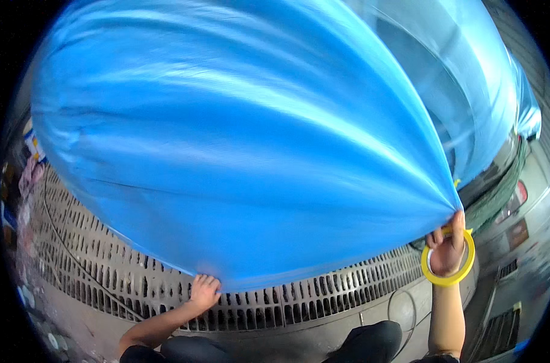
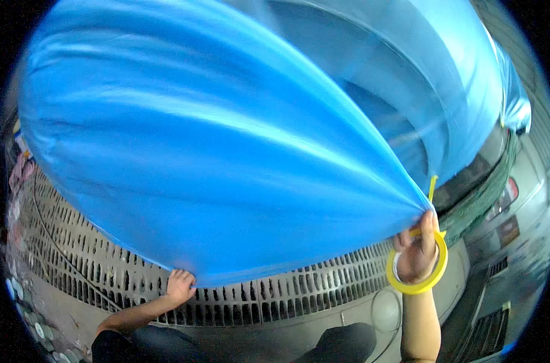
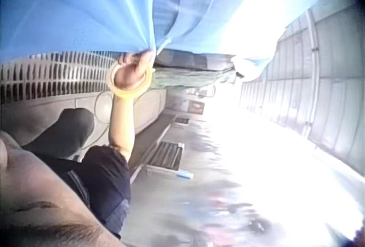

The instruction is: The person applies yellow masking tape and blue plastic sheeting to a car's hood and windshield area. They smooth the plastic and tape it down to cover the vehicle's surface, preparing it for a subsequent process.

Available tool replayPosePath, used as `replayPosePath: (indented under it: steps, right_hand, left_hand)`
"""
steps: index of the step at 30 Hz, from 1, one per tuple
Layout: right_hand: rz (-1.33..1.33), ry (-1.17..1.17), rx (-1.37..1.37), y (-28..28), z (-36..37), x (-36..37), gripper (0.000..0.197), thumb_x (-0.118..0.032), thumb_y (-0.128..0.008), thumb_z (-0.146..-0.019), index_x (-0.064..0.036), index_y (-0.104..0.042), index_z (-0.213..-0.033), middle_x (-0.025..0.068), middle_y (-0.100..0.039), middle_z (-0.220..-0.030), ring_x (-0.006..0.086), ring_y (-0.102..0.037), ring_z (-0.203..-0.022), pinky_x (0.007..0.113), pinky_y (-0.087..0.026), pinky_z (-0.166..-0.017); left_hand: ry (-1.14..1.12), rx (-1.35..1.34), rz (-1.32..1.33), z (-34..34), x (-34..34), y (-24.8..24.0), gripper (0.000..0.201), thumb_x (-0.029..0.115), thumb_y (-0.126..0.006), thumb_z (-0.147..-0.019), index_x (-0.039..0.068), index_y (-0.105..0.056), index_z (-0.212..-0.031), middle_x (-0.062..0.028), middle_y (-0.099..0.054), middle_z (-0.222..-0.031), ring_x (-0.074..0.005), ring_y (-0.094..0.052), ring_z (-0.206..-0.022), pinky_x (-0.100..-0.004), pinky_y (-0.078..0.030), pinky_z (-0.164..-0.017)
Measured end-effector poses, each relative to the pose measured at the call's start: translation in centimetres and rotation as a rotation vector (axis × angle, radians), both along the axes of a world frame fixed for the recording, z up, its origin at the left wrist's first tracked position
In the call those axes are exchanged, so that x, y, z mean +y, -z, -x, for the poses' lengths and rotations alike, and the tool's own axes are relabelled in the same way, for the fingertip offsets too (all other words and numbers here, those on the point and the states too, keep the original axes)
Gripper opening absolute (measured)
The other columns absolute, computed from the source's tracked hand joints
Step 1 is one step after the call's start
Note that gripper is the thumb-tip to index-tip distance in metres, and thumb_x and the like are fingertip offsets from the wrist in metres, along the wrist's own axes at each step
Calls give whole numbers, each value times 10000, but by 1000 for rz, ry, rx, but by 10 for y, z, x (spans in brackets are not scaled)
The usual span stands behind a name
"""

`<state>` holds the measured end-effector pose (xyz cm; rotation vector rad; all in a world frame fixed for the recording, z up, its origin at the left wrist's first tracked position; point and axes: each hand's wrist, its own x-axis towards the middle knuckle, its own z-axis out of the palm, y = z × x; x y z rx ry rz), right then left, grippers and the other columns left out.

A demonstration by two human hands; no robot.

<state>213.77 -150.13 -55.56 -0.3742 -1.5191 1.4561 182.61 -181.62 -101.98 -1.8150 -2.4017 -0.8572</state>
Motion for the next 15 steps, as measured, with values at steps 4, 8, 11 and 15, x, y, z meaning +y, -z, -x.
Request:
replayPosePath:
  steps: [4, 8, 11, 15]
  right_hand:
    - [-90, 18, -1, -11, -15, 27, 179, -301, -532, -1119, -151, -584, -1037, -47, -520, -811, 68, -429, -605, 239, -304, -517]
    - [-143, 110, 31, -22, -33, 63, 202, -306, -518, -1121, -139, -584, -1028, -34, -511, -743, 71, -435, -590, 232, -305, -523]
    - [-261, 116, -34, -34, -57, 102, 313, -317, -547, -1104, -23, -626, -1173, -2, -513, -689, 67, -446, -587, 231, -335, -531]
    - [-433, 208, -156, -58, -53, 136, 367, -307, -573, -1080, 25, -658, -1209, 24, -596, -761, 51, -469, -608, 217, -346, -527]
  left_hand:
    - [72, -89, 74, -35, 18, -6, 236, 136, -804, -725, 135, -602, -848, -64, -596, -878, -298, -592, -903, -438, -409, -901]
    - [-102, -187, 178, -63, 41, -33, 219, 127, -802, -725, 123, -612, -833, -68, -603, -882, -304, -592, -933, -435, -409, -899]
    - [-297, -254, 234, -79, 66, -42, 181, 124, -781, -751, 96, -629, -845, -95, -607, -896, -335, -592, -977, -460, -434, -913]
    - [-531, -348, 233, -114, 96, -49, 148, 126, -746, -801, 57, -654, -894, -158, -630, -979, -379, -612, -982, -497, -494, -895]
